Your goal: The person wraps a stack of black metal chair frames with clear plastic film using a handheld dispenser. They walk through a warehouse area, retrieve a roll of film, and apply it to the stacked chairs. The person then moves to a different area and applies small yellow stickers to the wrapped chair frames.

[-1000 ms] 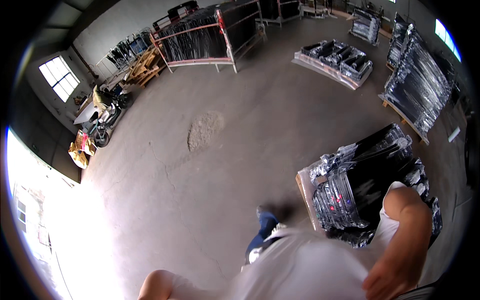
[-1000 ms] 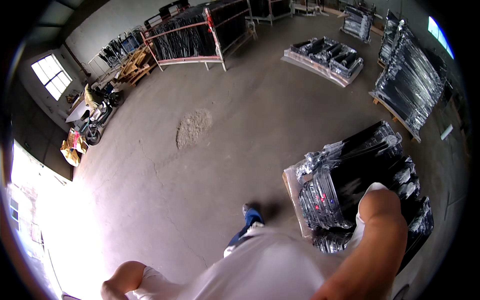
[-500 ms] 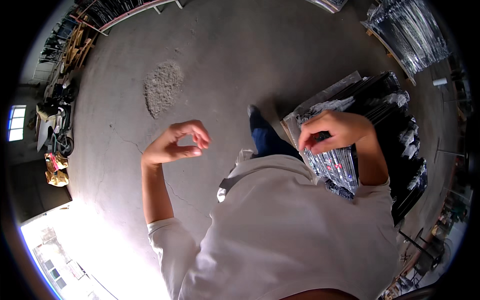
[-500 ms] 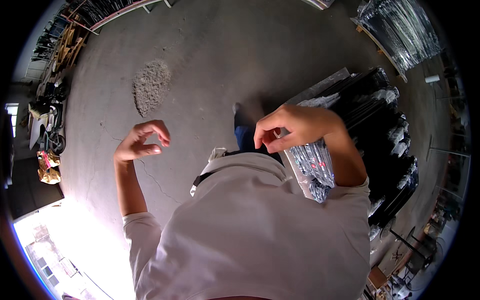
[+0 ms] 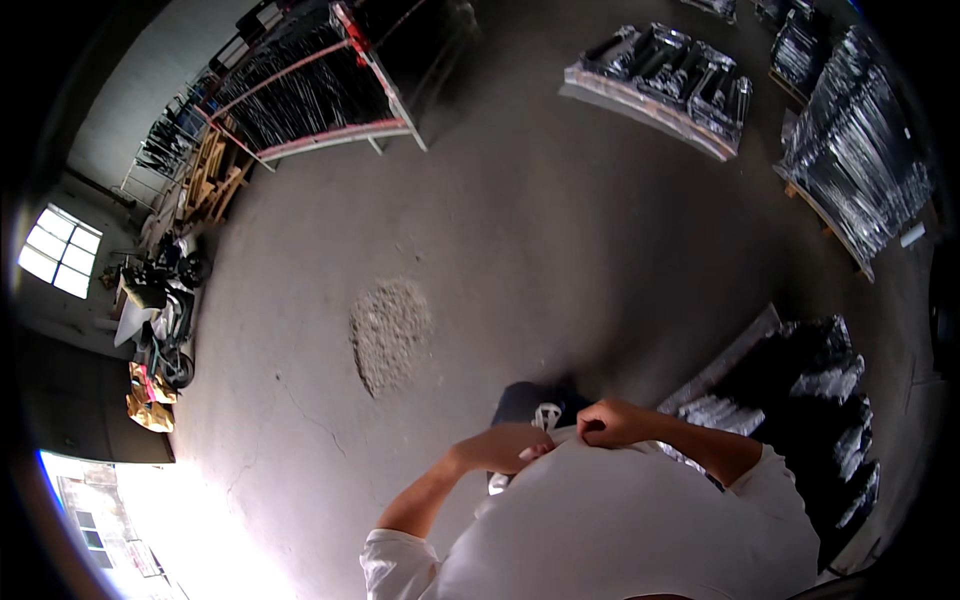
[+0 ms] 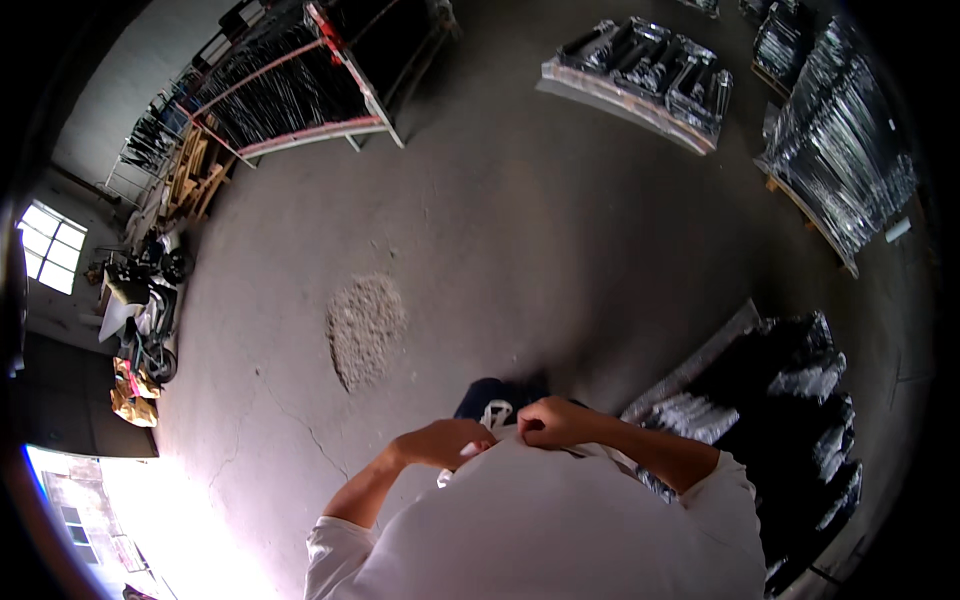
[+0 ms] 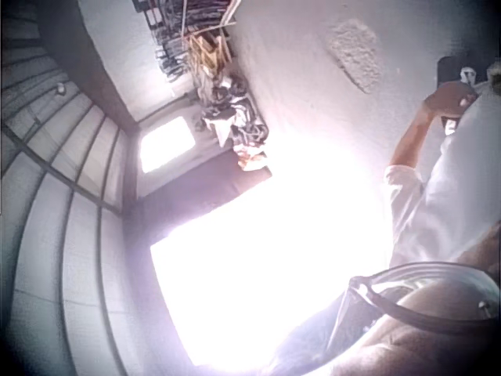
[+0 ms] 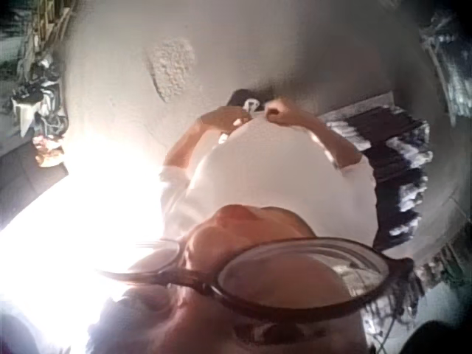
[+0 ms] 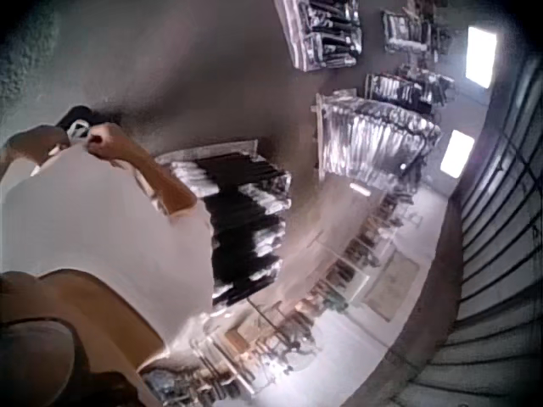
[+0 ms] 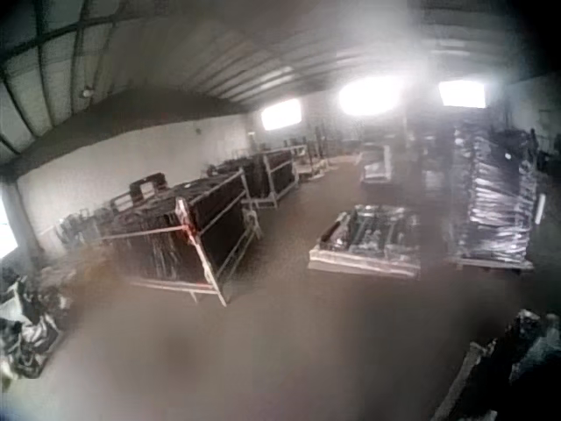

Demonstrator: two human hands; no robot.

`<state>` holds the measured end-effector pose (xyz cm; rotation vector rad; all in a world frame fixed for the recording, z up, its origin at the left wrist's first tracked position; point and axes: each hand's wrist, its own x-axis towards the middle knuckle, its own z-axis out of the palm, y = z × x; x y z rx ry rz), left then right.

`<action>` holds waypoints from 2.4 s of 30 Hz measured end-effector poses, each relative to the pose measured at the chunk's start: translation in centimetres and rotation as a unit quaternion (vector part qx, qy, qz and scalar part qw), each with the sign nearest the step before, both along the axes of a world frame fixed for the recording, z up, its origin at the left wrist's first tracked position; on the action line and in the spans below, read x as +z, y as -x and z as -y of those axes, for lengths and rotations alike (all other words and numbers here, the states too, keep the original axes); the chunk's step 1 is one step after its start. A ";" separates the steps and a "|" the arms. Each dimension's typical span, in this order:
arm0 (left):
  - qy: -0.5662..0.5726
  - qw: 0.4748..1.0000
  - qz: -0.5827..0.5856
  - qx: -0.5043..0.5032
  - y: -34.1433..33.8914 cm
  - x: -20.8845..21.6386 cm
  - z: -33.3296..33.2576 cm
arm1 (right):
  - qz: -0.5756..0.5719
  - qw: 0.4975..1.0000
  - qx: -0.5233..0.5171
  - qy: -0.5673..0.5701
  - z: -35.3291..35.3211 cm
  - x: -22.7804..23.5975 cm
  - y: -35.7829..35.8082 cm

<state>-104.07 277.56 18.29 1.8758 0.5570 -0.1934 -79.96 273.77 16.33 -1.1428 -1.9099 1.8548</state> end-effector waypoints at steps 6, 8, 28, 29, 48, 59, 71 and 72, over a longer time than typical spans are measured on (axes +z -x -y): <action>-0.089 0.990 -0.050 -0.101 -0.8 -1.3 -12.9 | -0.061 0.934 -0.158 0.316 -12.1 -1.2 0.8; -0.151 0.984 -0.030 -0.092 -0.6 -2.4 -17.3 | -0.089 0.918 -0.192 0.337 -17.0 -1.1 1.5; 0.024 0.979 0.074 0.189 0.6 -4.0 -62.1 | 0.039 0.971 -0.231 0.043 -60.5 -4.4 -6.5; 0.002 0.977 0.074 0.201 0.1 -4.5 -64.4 | 0.035 0.967 -0.243 0.071 -63.3 -3.9 -7.5; -0.066 0.930 -0.176 0.315 2.2 -11.9 -88.6 | 0.035 0.992 -0.076 0.097 -103.4 -9.3 -9.6; -0.145 0.895 -0.178 0.383 6.1 -12.4 -116.2 | -0.012 0.983 -0.179 0.041 -124.9 -4.2 -11.3; -0.564 0.732 0.173 0.341 -10.3 8.5 -161.6 | -0.016 0.912 -0.410 -0.014 -135.7 -8.5 -20.1; -0.561 0.735 0.167 0.341 -11.8 9.0 -164.2 | -0.028 0.899 -0.436 -0.007 -137.0 -8.5 -21.3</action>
